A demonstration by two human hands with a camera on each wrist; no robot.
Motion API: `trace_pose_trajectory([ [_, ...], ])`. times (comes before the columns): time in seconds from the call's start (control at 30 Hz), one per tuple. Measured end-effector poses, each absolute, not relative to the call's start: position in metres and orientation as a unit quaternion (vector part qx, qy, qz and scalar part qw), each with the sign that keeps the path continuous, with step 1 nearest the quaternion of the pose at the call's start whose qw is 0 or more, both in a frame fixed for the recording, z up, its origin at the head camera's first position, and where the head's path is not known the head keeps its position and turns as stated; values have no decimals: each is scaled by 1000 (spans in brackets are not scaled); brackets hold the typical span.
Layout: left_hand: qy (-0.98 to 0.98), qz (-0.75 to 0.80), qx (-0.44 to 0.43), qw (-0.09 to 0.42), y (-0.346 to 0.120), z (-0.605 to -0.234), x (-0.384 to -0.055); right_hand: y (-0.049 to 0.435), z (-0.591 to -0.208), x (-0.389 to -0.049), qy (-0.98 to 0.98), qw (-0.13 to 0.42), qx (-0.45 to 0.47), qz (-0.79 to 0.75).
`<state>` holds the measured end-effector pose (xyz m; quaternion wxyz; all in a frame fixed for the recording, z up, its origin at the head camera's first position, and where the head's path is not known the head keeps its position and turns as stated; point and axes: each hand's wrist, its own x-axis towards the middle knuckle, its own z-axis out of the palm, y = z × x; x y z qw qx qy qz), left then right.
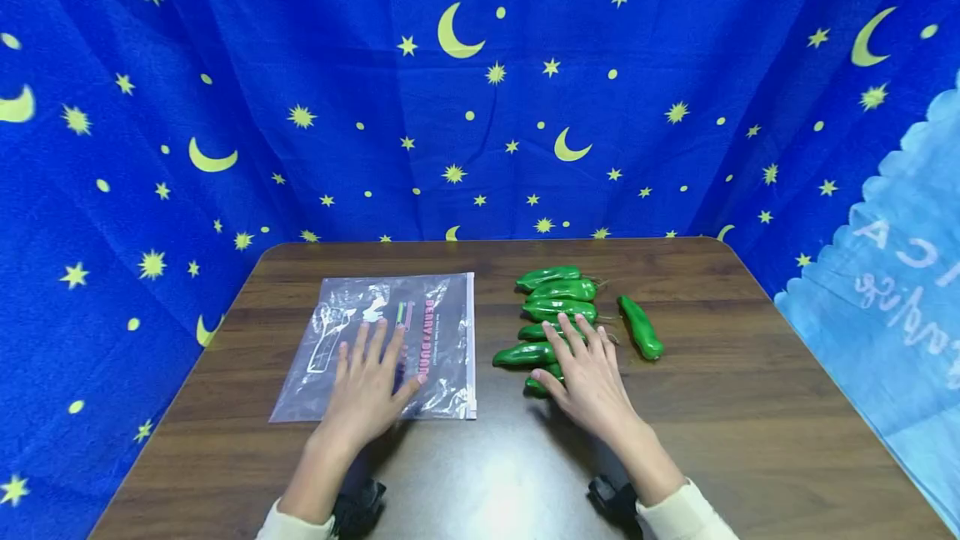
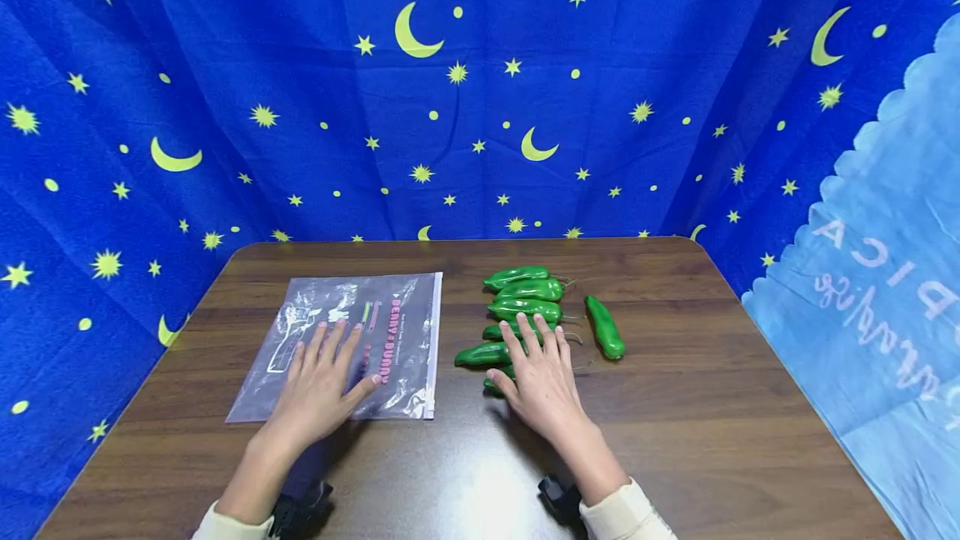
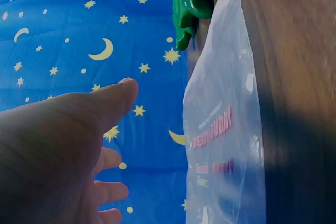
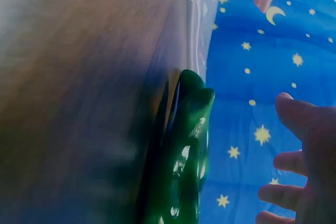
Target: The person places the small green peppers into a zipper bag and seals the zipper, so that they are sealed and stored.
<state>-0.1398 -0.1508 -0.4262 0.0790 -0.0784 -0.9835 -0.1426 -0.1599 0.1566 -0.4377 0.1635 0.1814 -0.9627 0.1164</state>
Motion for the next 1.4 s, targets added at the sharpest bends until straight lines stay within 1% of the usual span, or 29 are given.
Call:
trace_pose_trajectory([
  [0.13,-984,-142,-80,75,-153,-424,-144,149,-437,-167,-963,156,194,106],
  [0.63,-985,-131,-93,61,-155,-423,-157,130,-436,-198,-949,160,254,101],
  [0.87,-984,-134,-103,52,-156,-423,-163,124,-438,-209,-951,131,262,101],
  [1.23,-984,-134,-112,36,-161,-424,-170,116,-438,-223,-948,104,286,90],
  [1.4,-984,-132,-115,22,-162,-427,-172,113,-438,-227,-944,110,300,76],
])
